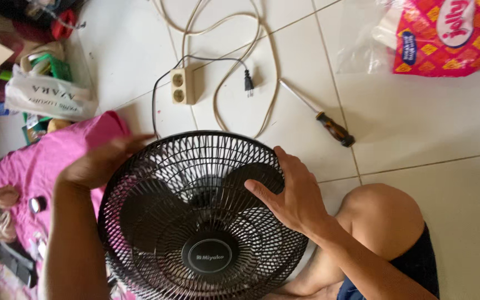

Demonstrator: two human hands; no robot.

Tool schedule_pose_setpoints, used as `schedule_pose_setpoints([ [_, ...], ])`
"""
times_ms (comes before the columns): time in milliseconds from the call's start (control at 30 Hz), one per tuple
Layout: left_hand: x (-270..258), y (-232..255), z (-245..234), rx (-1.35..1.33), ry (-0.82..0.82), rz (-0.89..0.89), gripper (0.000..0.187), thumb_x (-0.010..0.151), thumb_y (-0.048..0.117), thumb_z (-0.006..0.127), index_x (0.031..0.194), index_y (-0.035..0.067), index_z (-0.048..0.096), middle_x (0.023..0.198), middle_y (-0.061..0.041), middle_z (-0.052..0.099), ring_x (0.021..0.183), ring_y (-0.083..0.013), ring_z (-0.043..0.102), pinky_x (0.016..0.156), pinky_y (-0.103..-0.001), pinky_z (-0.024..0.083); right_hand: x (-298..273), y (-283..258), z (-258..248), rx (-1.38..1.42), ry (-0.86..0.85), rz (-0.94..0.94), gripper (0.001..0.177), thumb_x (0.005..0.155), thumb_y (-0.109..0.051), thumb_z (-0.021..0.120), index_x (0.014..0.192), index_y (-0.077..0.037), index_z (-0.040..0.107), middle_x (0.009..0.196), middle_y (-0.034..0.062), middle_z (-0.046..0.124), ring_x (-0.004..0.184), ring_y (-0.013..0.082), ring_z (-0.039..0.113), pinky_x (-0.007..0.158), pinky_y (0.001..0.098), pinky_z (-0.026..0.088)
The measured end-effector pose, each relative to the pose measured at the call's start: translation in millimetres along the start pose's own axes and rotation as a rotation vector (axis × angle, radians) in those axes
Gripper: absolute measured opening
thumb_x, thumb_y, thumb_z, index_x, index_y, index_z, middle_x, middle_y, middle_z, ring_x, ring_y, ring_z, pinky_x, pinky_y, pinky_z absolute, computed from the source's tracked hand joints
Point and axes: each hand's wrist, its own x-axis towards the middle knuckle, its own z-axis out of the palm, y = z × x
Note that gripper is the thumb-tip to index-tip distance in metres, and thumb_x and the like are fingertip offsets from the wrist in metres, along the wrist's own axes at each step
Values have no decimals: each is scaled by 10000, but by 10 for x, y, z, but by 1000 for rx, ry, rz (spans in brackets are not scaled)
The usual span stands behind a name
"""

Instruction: The person sits on the floor and uses a screwdriver to loosen and remove the front grille of a standing fan. They then detach the fan blades from the motor shaft and set the grille aside.

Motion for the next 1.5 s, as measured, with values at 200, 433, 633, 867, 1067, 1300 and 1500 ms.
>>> schedule_pose_setpoints([
  [200,-834,371,611,532,490,447,640,926,482,627,1362,14,649,1332,-149,691,1277,-271,639,1112,-431,450,-125,84,-80,83,-8,-61,898,883,-664,584,1435,40,499,1370,239,587,1280,386,545,1056,461,414],
  [433,-446,23,2468,1397,296,862,732,875,638,655,1341,74,618,1396,-189,534,1297,-360,488,1088,-569,383,513,610,13,208,-364,75,639,1052,-523,293,1336,-72,646,1317,141,645,1241,303,584,1063,390,421],
  [633,-212,94,2760,1665,304,823,752,866,658,637,1354,90,561,1421,-159,502,1306,-368,433,1112,-578,291,762,741,75,596,-553,266,576,989,-486,526,1355,-73,693,1246,190,704,1176,359,583,1024,458,445],
  [867,-79,154,2886,1687,273,723,1043,664,802,701,1355,37,545,1311,-195,498,1215,-431,426,1057,-595,336,870,843,197,661,-636,113,665,949,-593,543,1362,-90,683,1342,90,720,1256,167,621,1050,285,455],
  [1067,-187,127,2991,1784,299,672,1098,576,821,726,1367,82,545,1302,-183,485,1235,-427,410,1033,-630,325,898,972,379,826,-706,28,655,958,-592,555,1316,-58,682,1264,95,720,1166,143,612,998,317,492],
  [1300,-272,80,2892,1724,310,681,989,646,757,747,1358,96,562,1330,-175,478,1250,-410,406,1048,-640,311,772,736,322,442,-584,-17,630,1006,-598,450,1128,-66,765,837,157,725,779,185,581,731,403,518],
  [1500,-219,5,2867,1712,343,649,985,595,742,756,1338,121,573,1333,-174,474,1246,-415,401,1018,-655,311,785,653,223,353,-512,-176,605,1048,-540,343,969,-25,651,702,239,643,620,328,502,676,452,482],
])
